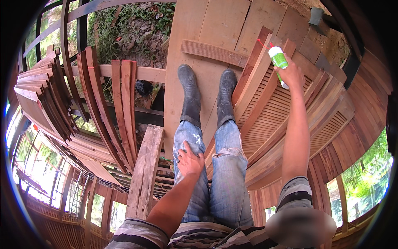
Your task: The person applies glue to a wooden slatted panel, positions it against a wooden structure, and secures it using a nail gun. The task involves handling wooden panels and tools in a construction setting.
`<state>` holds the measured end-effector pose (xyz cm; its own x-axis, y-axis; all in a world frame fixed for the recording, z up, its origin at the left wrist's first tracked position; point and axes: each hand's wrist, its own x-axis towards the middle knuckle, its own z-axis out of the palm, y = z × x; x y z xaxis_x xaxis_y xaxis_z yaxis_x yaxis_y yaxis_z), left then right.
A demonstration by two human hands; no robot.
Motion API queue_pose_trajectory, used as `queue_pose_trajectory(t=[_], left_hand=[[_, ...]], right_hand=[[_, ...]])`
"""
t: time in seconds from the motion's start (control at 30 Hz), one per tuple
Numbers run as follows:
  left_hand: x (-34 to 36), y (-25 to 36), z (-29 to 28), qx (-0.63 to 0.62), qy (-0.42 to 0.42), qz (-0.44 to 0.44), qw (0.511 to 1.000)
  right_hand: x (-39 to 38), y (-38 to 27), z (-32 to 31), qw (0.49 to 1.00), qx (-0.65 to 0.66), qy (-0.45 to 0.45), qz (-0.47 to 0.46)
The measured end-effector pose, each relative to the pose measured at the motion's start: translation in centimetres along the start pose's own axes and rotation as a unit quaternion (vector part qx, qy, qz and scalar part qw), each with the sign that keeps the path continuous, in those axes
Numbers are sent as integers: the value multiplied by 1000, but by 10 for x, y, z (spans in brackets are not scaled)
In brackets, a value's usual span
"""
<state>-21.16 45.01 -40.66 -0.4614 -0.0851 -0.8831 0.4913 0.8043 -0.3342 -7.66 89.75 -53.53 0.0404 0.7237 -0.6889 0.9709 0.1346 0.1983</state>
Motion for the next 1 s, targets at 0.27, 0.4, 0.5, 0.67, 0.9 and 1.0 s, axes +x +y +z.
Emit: queue_pose_trajectory(t=[0.27,0.4,0.5,0.67,0.9,1.0], left_hand=[[-2,3,-7,-19,-16,-14,1000],[-1,3,-5,-11,-11,-10,1000],[-1,1,-1,5,5,-1,1000],[-1,1,0,4,4,-3,1000],[-1,2,-2,3,3,1,1000],[-1,2,-2,6,1,0,1000]], right_hand=[[6,-3,-5,1000,-5,8,12],[11,-1,-6,1000,-15,5,8],[9,-3,-9,1000,-5,-13,11],[5,-6,-8,1000,-19,-18,3],[8,-1,-7,1000,-24,-9,-3],[5,-7,-13,1000,-20,3,-12]])
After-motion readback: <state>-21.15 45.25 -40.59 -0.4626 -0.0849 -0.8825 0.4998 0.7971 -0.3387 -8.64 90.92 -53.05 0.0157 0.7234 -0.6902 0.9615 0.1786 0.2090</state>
